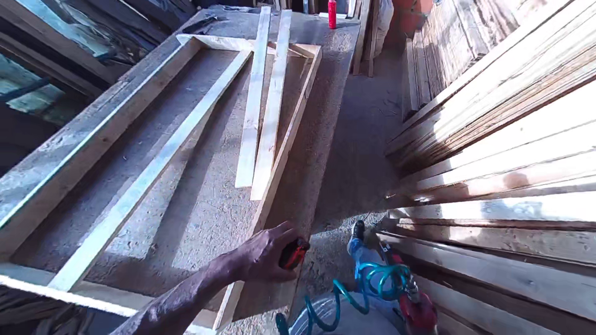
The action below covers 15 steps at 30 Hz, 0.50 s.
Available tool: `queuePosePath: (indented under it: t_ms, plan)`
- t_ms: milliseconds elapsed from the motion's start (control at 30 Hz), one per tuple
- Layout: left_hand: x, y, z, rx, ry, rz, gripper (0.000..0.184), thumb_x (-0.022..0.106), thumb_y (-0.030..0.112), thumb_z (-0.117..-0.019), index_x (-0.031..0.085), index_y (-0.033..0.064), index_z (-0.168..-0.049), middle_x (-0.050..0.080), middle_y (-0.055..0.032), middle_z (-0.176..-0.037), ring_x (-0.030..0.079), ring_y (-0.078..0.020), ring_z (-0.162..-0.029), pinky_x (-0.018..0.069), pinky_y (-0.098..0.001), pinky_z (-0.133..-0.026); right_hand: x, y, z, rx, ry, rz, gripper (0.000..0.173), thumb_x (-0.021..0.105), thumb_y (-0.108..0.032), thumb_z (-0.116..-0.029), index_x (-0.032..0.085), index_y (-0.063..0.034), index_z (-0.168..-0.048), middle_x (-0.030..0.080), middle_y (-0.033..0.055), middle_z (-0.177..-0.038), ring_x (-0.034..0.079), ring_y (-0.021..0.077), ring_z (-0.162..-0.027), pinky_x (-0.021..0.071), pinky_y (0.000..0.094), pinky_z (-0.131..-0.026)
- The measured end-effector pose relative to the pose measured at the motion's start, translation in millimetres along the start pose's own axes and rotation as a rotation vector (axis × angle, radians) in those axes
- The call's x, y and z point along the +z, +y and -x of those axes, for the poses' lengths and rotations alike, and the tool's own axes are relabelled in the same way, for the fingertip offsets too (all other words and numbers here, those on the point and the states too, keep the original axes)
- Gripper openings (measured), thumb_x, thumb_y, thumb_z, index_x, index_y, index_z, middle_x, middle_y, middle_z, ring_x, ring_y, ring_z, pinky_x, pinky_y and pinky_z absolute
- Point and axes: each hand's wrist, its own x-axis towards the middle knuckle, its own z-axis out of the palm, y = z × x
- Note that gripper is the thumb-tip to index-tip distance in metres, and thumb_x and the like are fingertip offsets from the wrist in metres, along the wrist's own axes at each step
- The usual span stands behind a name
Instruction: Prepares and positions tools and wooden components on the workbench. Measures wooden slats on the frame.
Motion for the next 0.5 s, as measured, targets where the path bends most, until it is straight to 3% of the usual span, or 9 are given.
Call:
queuePosePath:
  t_ms: [100,167,267,400,500]
  plan:
    - [-44,6,-58,-0.103,0.003,-0.069,0.071,0.088,0.049,-0.0714,0.063,0.0198,-0.131,0.061,-0.0087,-0.132,0.068,-0.0236,-0.106,0.0602,-0.0488,-0.086,-26,15,-104,-0.231,0.023,0.058,0.047,0.086,-0.035,-0.0743,0.074,0.0025,-0.099,0.075,0.0163,-0.090,0.073,0.0304,-0.086,0.0584,0.0557,-0.083]
    - [-84,16,-99,-0.158,0.042,-0.134,0.070,0.088,0.047,-0.0716,0.063,0.0196,-0.131,0.062,-0.0097,-0.132,0.069,-0.0255,-0.103,0.0609,-0.0511,-0.082,-57,-16,-169,-0.289,-0.022,0.063,0.045,0.086,-0.026,-0.0734,0.073,0.0049,-0.104,0.075,0.0193,-0.092,0.074,0.0346,-0.089,0.0572,0.0597,-0.084]
    - [-162,46,-159,-0.223,0.120,-0.220,0.069,0.089,0.046,-0.0713,0.063,0.0187,-0.130,0.063,-0.0088,-0.129,0.070,-0.0241,-0.099,0.0613,-0.0496,-0.080,-94,-56,-273,-0.356,-0.025,0.062,0.044,0.086,-0.026,-0.0745,0.074,0.0016,-0.106,0.076,0.0178,-0.096,0.074,0.0334,-0.092,0.0577,0.0590,-0.086]
    - [-256,83,-217,-0.242,0.194,-0.306,0.071,0.088,0.050,-0.0671,0.063,0.0213,-0.127,0.063,-0.0050,-0.126,0.069,-0.0194,-0.095,0.0617,-0.0458,-0.075,-141,-112,-391,-0.381,-0.040,0.064,0.039,0.086,-0.024,-0.0733,0.074,-0.0054,-0.106,0.076,0.0115,-0.095,0.074,0.0271,-0.091,0.0593,0.0554,-0.085]
    - [-311,79,-268,-0.189,0.350,-0.370,0.074,0.082,0.061,-0.0638,0.066,0.0221,-0.125,0.064,-0.0052,-0.123,0.070,-0.0195,-0.090,0.0618,-0.0469,-0.069,-177,-169,-484,-0.405,-0.042,0.007,0.041,0.089,-0.026,-0.0683,0.075,-0.0078,-0.102,0.076,0.0067,-0.091,0.074,0.0205,-0.085,0.0614,0.0492,-0.081]
